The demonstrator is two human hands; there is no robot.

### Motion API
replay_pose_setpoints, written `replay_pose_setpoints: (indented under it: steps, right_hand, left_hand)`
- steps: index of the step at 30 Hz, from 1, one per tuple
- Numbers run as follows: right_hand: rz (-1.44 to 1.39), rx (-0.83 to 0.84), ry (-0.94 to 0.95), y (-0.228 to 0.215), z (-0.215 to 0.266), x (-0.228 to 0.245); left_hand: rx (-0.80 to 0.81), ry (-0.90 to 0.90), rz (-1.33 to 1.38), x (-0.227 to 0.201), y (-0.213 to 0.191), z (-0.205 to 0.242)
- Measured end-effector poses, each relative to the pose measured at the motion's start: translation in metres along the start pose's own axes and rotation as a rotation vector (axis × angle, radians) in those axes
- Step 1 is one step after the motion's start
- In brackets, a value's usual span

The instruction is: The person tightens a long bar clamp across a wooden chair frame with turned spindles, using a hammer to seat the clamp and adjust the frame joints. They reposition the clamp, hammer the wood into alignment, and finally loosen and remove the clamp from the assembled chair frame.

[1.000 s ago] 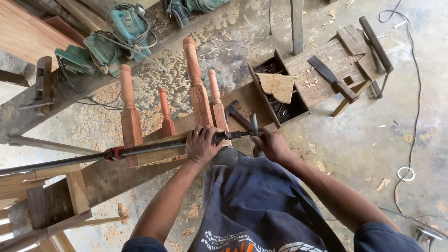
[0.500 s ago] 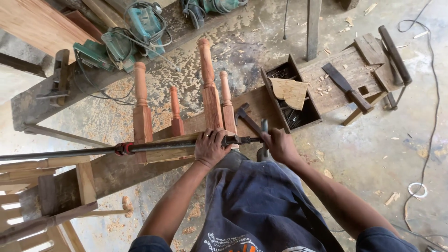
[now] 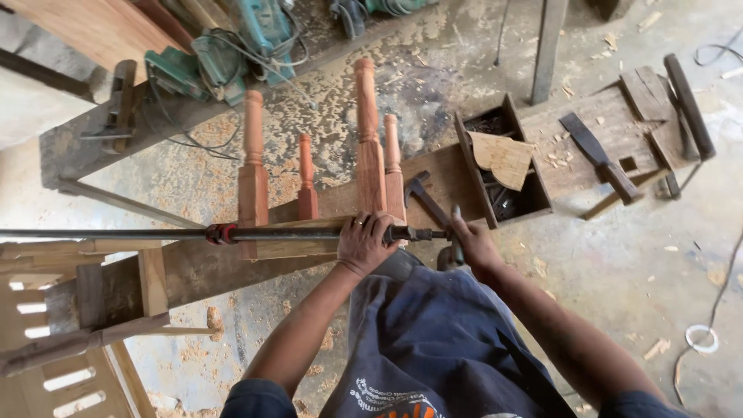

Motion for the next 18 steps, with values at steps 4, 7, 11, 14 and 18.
replay_pose_setpoints:
  steps: [4,7,11,14,18]
  right_hand:
    - [-0.306,-0.151,-0.174,-0.033,0.017,0.041]
    - [0.315,-0.259,-0.874,-0.07,0.087,0.219]
    - [0.293,-0.114,-0.763,-0.05,0.057,0.158]
    - [0.321,-0.1,-0.248,-0.037,0.036,0.084]
    - [0.244,-0.115,-0.242,-0.03,0.033,0.077]
  left_hand:
    - [-0.009,-0.044,0.044,0.002,-0.003,0.004]
    - [-0.005,-0.053,0.041,0.006,0.012,0.009]
    - [0.004,-0.07,0.003,0.006,0.015,0.009]
    - [0.013,-0.069,0.005,0.005,0.019,0.013]
    - [-0.027,-0.085,-0.017,0.011,0.027,0.02]
Point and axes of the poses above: each hand's wrist, its own z-axis away from the middle knuckle, its own y-axis out of the palm, x = y × z, the point moved 9 cm from there along -z, towards the middle knuckle, and after that the axes turned 10 degrees about -y, right-handed, at the moved point
